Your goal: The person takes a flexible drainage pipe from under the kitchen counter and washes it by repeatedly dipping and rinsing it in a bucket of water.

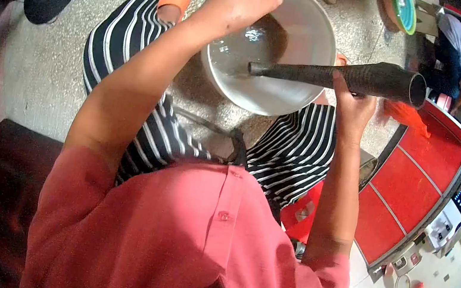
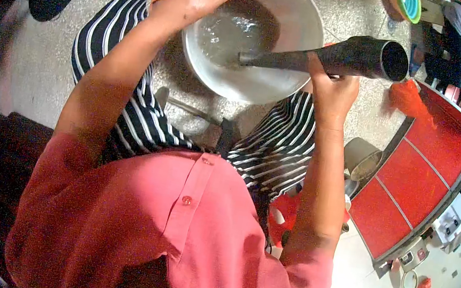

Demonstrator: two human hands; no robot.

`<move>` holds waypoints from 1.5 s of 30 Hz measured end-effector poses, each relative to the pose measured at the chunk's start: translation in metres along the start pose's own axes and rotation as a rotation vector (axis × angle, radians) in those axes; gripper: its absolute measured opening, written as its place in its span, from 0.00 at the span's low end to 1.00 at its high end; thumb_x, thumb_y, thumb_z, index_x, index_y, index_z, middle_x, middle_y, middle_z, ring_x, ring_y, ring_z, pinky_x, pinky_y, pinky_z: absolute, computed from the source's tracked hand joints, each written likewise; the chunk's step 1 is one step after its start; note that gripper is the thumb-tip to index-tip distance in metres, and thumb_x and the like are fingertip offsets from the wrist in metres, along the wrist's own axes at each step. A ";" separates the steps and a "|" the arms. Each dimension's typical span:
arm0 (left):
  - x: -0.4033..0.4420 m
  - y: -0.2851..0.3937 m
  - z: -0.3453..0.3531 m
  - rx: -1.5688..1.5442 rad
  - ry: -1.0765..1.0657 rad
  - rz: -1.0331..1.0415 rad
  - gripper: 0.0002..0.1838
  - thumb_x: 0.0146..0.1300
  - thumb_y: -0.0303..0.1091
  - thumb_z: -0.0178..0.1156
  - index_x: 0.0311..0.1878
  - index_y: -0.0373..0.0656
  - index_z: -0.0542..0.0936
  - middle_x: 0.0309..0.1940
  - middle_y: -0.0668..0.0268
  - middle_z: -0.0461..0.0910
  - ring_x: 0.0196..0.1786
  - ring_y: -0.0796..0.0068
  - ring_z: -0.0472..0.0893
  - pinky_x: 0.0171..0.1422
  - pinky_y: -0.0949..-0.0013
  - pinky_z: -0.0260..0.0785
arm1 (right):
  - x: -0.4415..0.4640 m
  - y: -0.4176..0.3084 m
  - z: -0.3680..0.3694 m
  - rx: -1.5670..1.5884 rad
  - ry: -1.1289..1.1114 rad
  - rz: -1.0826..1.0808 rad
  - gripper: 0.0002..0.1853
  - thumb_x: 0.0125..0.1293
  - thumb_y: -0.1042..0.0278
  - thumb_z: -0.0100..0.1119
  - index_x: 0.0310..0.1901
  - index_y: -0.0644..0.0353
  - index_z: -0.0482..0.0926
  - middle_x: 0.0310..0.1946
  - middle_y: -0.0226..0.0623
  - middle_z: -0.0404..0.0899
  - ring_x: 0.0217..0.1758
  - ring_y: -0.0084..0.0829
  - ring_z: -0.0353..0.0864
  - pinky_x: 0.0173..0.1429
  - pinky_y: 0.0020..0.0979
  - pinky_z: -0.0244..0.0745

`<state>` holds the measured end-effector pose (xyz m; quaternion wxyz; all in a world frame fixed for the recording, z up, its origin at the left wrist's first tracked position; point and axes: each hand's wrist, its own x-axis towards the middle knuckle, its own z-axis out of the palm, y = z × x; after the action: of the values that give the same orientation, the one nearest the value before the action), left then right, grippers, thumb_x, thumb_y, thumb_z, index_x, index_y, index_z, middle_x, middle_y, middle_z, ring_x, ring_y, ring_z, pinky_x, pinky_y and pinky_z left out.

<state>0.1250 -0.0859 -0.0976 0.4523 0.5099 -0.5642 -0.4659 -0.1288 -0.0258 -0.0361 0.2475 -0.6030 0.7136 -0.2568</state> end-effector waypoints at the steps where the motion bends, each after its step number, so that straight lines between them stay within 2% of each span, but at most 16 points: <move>1: 0.002 -0.013 0.003 -0.034 -0.046 -0.004 0.20 0.53 0.38 0.60 0.48 0.38 0.74 0.34 0.61 0.78 0.38 0.72 0.78 0.46 0.71 0.69 | 0.002 0.002 0.000 -0.038 0.058 -0.021 0.14 0.48 0.66 0.69 0.34 0.63 0.78 0.31 0.38 0.81 0.35 0.27 0.80 0.43 0.28 0.72; 3: -0.004 -0.015 0.009 -0.057 -0.186 -0.036 0.21 0.53 0.38 0.60 0.49 0.38 0.74 0.37 0.59 0.77 0.42 0.71 0.77 0.47 0.70 0.69 | 0.005 0.010 -0.006 -0.117 0.118 -0.001 0.14 0.48 0.65 0.69 0.34 0.63 0.78 0.28 0.38 0.81 0.31 0.32 0.80 0.39 0.32 0.72; 5: -0.009 -0.001 0.023 -0.021 -0.371 0.014 0.26 0.52 0.38 0.62 0.54 0.40 0.70 0.45 0.56 0.74 0.49 0.68 0.75 0.51 0.66 0.68 | 0.005 -0.004 -0.012 -0.211 -0.029 0.259 0.26 0.47 0.60 0.69 0.45 0.66 0.73 0.31 0.48 0.79 0.32 0.39 0.78 0.36 0.37 0.72; 7: -0.027 -0.002 0.032 0.141 -0.559 0.066 0.36 0.47 0.37 0.64 0.61 0.42 0.63 0.56 0.53 0.67 0.56 0.59 0.72 0.58 0.63 0.66 | -0.002 -0.003 0.003 -0.217 0.063 0.138 0.32 0.44 0.55 0.68 0.49 0.64 0.69 0.32 0.53 0.77 0.38 0.46 0.78 0.41 0.41 0.72; 10: -0.045 0.014 0.049 0.301 -0.665 0.072 0.38 0.45 0.37 0.66 0.60 0.35 0.63 0.52 0.50 0.70 0.56 0.54 0.71 0.59 0.62 0.63 | -0.007 -0.055 0.012 -0.213 0.108 0.056 0.32 0.41 0.52 0.69 0.45 0.62 0.68 0.32 0.49 0.77 0.38 0.49 0.77 0.43 0.44 0.71; 12: -0.054 0.021 0.049 0.180 -0.704 -0.125 0.33 0.46 0.36 0.66 0.55 0.35 0.67 0.48 0.49 0.73 0.54 0.55 0.73 0.57 0.63 0.64 | -0.011 -0.066 0.024 -0.101 0.082 -0.069 0.27 0.42 0.56 0.67 0.41 0.62 0.70 0.31 0.48 0.76 0.38 0.49 0.75 0.43 0.44 0.70; 17: -0.048 -0.004 0.062 0.106 -0.609 -0.072 0.22 0.53 0.34 0.62 0.51 0.40 0.70 0.46 0.54 0.75 0.49 0.60 0.76 0.52 0.64 0.67 | -0.012 -0.041 0.040 -0.346 0.262 -0.202 0.29 0.39 0.58 0.67 0.43 0.63 0.70 0.36 0.50 0.75 0.39 0.50 0.76 0.42 0.42 0.72; 19: -0.045 -0.010 0.054 0.130 -0.457 0.154 0.25 0.56 0.34 0.59 0.58 0.44 0.67 0.47 0.55 0.75 0.45 0.59 0.76 0.51 0.63 0.68 | -0.011 -0.020 0.021 0.002 0.087 0.063 0.23 0.41 0.60 0.67 0.38 0.64 0.74 0.33 0.50 0.76 0.36 0.47 0.77 0.40 0.39 0.71; 21: -0.028 -0.027 0.042 0.047 -0.286 0.049 0.21 0.57 0.34 0.56 0.55 0.43 0.70 0.45 0.56 0.75 0.45 0.62 0.76 0.49 0.66 0.68 | -0.007 -0.004 -0.009 0.080 0.167 0.083 0.14 0.51 0.64 0.65 0.35 0.64 0.77 0.22 0.41 0.78 0.30 0.35 0.78 0.38 0.32 0.71; 24: -0.003 -0.020 0.016 -0.130 -0.090 -0.347 0.19 0.61 0.35 0.53 0.55 0.40 0.70 0.46 0.58 0.75 0.49 0.69 0.74 0.54 0.69 0.65 | -0.013 0.003 -0.053 0.454 0.466 0.114 0.10 0.56 0.69 0.63 0.35 0.64 0.74 0.33 0.38 0.79 0.35 0.26 0.77 0.45 0.29 0.71; 26: -0.004 -0.024 0.014 -0.203 -0.118 -0.480 0.25 0.60 0.40 0.55 0.58 0.39 0.67 0.51 0.57 0.72 0.53 0.67 0.71 0.58 0.69 0.62 | -0.017 0.018 -0.082 0.595 0.518 0.084 0.17 0.57 0.74 0.58 0.46 0.67 0.66 0.33 0.43 0.79 0.37 0.31 0.80 0.47 0.31 0.73; 31: -0.034 -0.038 0.033 0.042 -0.529 -0.619 0.44 0.52 0.54 0.62 0.65 0.38 0.57 0.57 0.48 0.66 0.61 0.61 0.66 0.64 0.64 0.56 | -0.032 0.032 -0.114 0.612 0.575 0.153 0.14 0.60 0.64 0.54 0.41 0.68 0.70 0.35 0.47 0.79 0.37 0.36 0.80 0.47 0.35 0.75; 32: -0.040 -0.048 0.040 0.137 -0.588 -0.567 0.45 0.51 0.54 0.64 0.66 0.39 0.57 0.54 0.52 0.69 0.57 0.63 0.70 0.59 0.65 0.62 | -0.034 0.028 -0.118 0.624 0.573 0.160 0.15 0.60 0.63 0.53 0.41 0.67 0.70 0.35 0.48 0.79 0.38 0.37 0.80 0.48 0.36 0.75; 37: -0.035 -0.022 0.043 -0.131 -0.735 -0.642 0.29 0.55 0.39 0.64 0.58 0.43 0.65 0.42 0.64 0.75 0.39 0.77 0.77 0.39 0.72 0.71 | -0.042 0.040 -0.123 0.796 0.538 0.085 0.16 0.60 0.61 0.51 0.45 0.63 0.70 0.39 0.47 0.78 0.44 0.41 0.77 0.55 0.41 0.69; 40: -0.041 -0.037 0.053 -0.262 -0.488 -0.257 0.23 0.55 0.30 0.63 0.54 0.43 0.66 0.40 0.65 0.75 0.34 0.82 0.76 0.37 0.75 0.70 | -0.045 0.062 -0.127 0.894 0.485 0.102 0.16 0.61 0.60 0.51 0.46 0.60 0.70 0.42 0.46 0.77 0.48 0.42 0.75 0.58 0.43 0.66; 45: -0.044 -0.024 0.051 -0.177 -0.260 -0.278 0.23 0.55 0.27 0.62 0.53 0.41 0.67 0.39 0.67 0.75 0.33 0.85 0.76 0.39 0.79 0.68 | -0.046 0.077 -0.120 0.971 0.474 0.158 0.14 0.61 0.60 0.52 0.44 0.59 0.72 0.43 0.44 0.76 0.50 0.42 0.74 0.59 0.43 0.66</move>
<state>0.0818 -0.0398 -0.1309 0.3498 0.4766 -0.4991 -0.6335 -0.2581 0.0389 0.0040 0.3485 -0.2895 0.5924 -0.6662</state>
